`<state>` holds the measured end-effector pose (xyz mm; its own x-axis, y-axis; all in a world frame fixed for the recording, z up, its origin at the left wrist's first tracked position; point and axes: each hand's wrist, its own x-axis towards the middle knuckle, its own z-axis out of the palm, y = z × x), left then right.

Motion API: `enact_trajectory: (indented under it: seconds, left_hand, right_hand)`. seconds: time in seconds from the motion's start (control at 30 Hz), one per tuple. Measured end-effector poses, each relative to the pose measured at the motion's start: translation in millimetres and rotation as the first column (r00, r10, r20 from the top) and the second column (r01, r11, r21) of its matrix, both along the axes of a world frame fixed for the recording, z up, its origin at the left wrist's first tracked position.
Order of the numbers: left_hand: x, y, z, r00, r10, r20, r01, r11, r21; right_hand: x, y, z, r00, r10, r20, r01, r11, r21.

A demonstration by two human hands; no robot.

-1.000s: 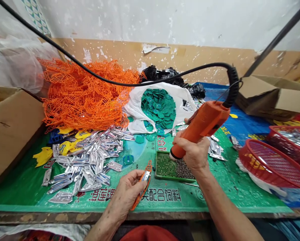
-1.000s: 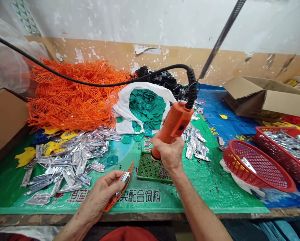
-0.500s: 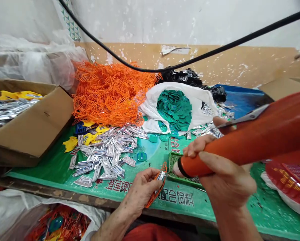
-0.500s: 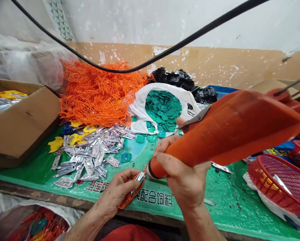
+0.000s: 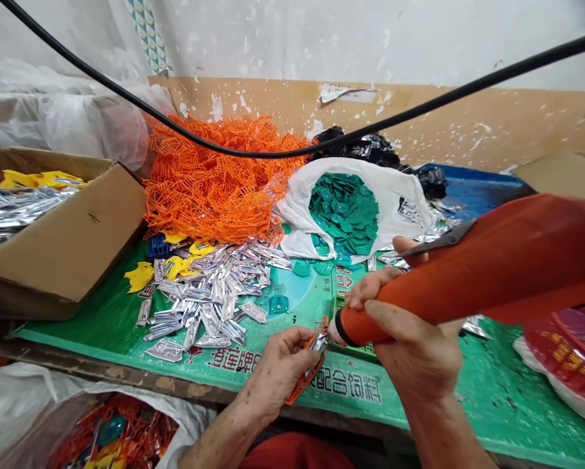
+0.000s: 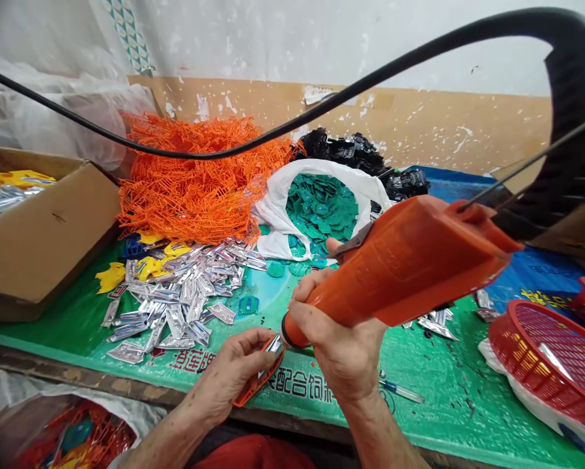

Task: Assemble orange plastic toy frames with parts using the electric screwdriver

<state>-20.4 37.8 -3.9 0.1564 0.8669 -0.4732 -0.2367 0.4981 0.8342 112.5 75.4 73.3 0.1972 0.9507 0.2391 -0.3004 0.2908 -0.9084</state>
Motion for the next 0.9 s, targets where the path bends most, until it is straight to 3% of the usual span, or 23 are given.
enact_trajectory:
  seconds: [0.9]
  left_hand:
    - [7,-4,2.0,0.997,0.074,-0.017,-0.074,0.997,0.026]
  right_hand:
    - [0,-4,-15.1,0.98,0.068,0.186,-0.086,0.992,0.092]
